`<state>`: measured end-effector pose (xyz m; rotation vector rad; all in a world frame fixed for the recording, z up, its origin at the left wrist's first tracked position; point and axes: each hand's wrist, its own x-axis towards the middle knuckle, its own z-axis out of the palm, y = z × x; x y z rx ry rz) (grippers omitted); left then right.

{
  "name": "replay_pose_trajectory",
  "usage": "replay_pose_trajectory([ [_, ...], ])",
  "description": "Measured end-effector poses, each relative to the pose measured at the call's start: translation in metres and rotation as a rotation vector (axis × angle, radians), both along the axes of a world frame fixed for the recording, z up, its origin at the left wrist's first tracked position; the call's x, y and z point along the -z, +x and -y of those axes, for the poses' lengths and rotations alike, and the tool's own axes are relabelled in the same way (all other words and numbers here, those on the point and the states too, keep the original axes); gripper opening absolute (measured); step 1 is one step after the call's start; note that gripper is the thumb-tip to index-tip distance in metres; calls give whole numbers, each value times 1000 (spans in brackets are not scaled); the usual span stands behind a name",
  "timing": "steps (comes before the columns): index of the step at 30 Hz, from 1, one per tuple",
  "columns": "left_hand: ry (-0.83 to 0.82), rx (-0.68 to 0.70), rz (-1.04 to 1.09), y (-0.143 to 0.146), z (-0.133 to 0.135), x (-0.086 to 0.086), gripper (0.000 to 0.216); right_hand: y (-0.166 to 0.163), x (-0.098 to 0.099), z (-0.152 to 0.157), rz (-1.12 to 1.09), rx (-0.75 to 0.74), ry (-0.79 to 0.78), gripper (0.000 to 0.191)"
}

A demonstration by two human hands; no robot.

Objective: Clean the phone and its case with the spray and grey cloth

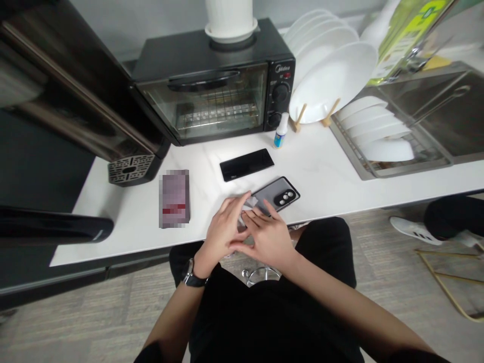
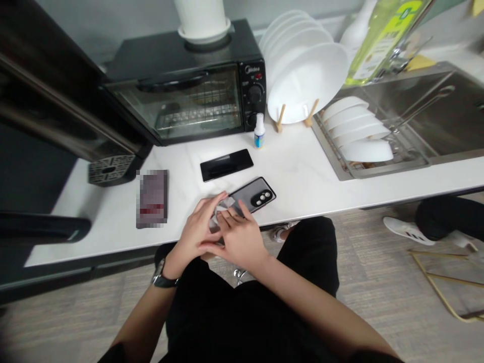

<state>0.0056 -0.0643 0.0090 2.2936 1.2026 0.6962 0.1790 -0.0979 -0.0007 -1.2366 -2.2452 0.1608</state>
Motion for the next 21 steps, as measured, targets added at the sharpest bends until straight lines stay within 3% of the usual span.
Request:
replay_pose_trajectory([
  [7,-23,-54,-37,5,6,-3,88,30,-8,11,-40,-58,-33,51],
  [16,12,-51,-74,6,6,-4,86,55,-5,19,43,124,92,40],
  [21,13,-49,-84,6,7,-5,86,81,-3,11,123,232,118,43],
])
